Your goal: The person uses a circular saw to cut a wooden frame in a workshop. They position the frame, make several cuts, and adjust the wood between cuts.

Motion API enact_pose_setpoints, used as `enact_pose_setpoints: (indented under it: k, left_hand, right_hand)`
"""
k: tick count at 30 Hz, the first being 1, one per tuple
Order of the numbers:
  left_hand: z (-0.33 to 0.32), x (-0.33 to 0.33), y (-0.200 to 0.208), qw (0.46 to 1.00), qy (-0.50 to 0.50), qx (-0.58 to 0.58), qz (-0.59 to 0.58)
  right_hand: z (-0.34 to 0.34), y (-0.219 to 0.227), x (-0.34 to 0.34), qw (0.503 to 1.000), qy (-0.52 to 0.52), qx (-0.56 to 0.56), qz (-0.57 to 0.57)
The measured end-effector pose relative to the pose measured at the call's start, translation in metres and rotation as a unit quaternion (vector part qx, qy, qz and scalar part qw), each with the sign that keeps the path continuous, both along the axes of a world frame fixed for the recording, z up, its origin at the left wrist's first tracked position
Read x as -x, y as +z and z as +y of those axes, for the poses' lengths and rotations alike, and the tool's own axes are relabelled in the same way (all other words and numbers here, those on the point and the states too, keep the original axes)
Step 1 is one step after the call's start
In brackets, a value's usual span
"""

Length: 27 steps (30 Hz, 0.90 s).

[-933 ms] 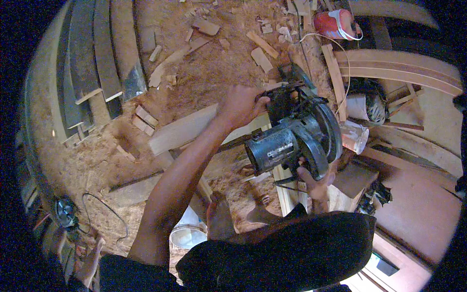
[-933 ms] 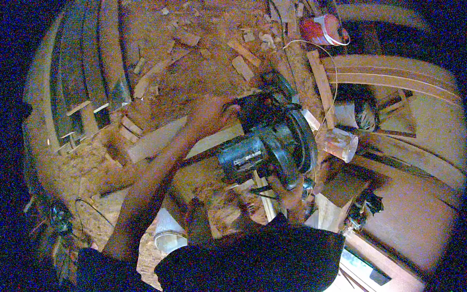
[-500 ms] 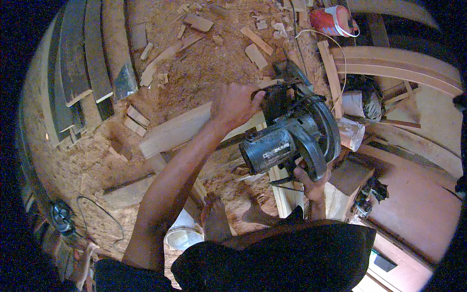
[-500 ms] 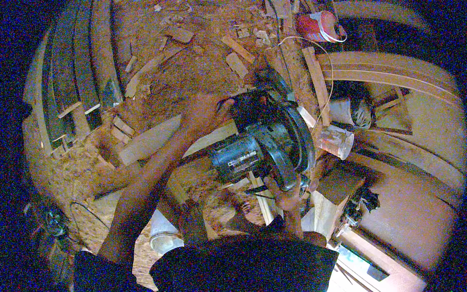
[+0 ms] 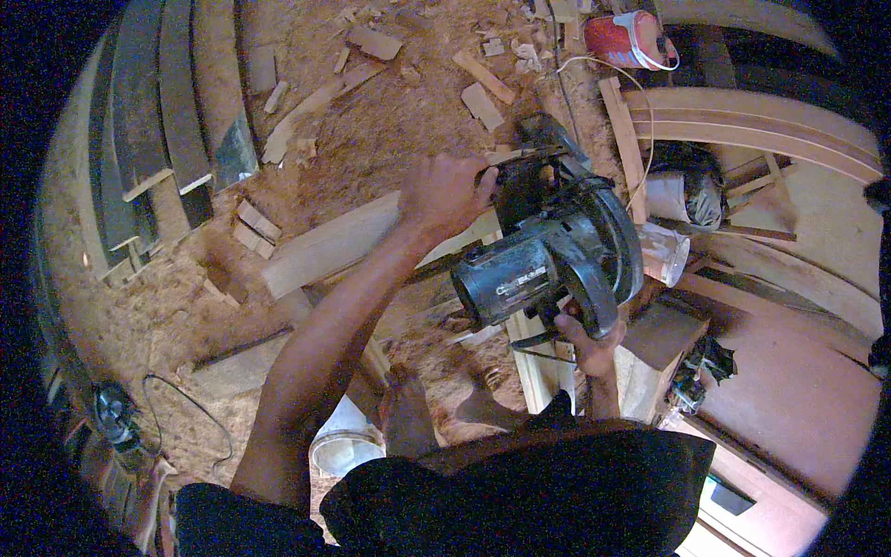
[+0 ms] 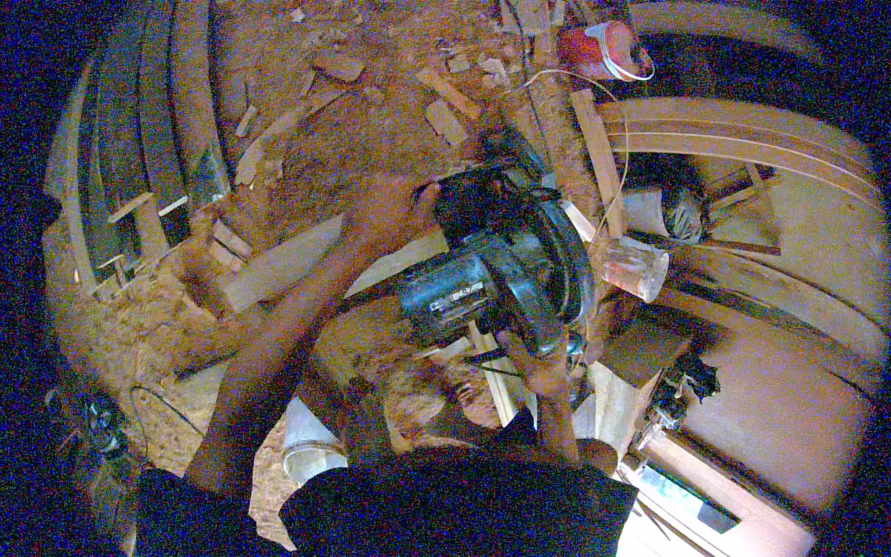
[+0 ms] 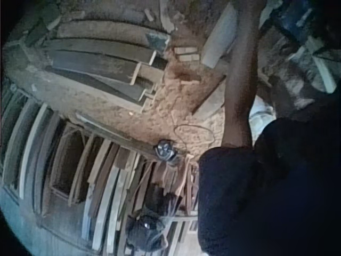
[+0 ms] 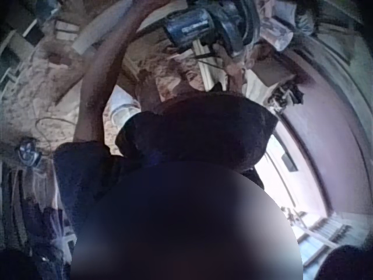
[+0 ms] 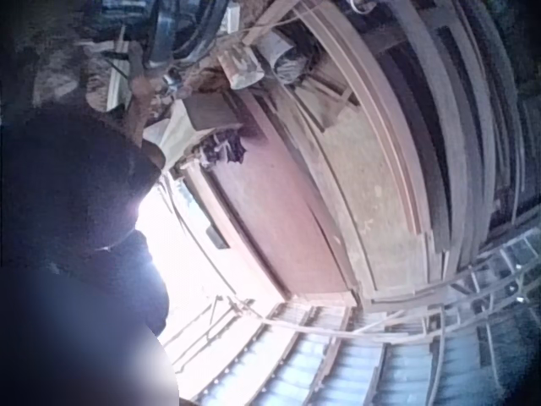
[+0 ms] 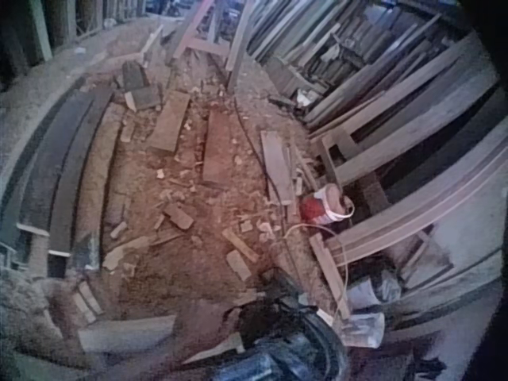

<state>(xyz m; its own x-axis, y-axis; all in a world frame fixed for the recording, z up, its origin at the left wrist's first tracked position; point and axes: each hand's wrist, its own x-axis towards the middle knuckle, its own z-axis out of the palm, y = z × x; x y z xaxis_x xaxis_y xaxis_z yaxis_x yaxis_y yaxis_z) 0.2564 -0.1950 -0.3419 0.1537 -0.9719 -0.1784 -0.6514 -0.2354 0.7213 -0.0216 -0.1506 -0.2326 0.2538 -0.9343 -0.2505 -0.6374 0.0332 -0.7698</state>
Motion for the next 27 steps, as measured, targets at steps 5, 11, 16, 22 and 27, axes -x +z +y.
enact_pose_setpoints:
  k: [5,11,16,22,27]
  left_hand:
    - [0.0019,0.0012,0.0004,1.0,0.004,-0.003,0.007]
    - [0.002,0.001,0.0016,1.0,0.007,0.002,0.002]
    - [0.0022,0.0025,-0.0001,1.0,0.008,-0.014,0.0]
    - [0.0018,0.003,-0.0035,1.0,0.008,0.023,-0.003]
    - [0.0016,0.0027,-0.0016,1.0,0.011,0.021,0.01]
  right_hand:
    - [0.0014,-0.0007,0.0,0.998,-0.012,-0.002,-0.054]
    - [0.0053,0.0025,-0.0036,0.997,-0.05,-0.039,-0.036]
    - [0.0037,0.0042,-0.0077,0.997,-0.041,-0.041,-0.049]
    - [0.0019,0.0059,-0.0085,1.0,-0.005,0.015,-0.019]
    - [0.0017,0.006,-0.0086,1.0,-0.021,-0.003,-0.008]
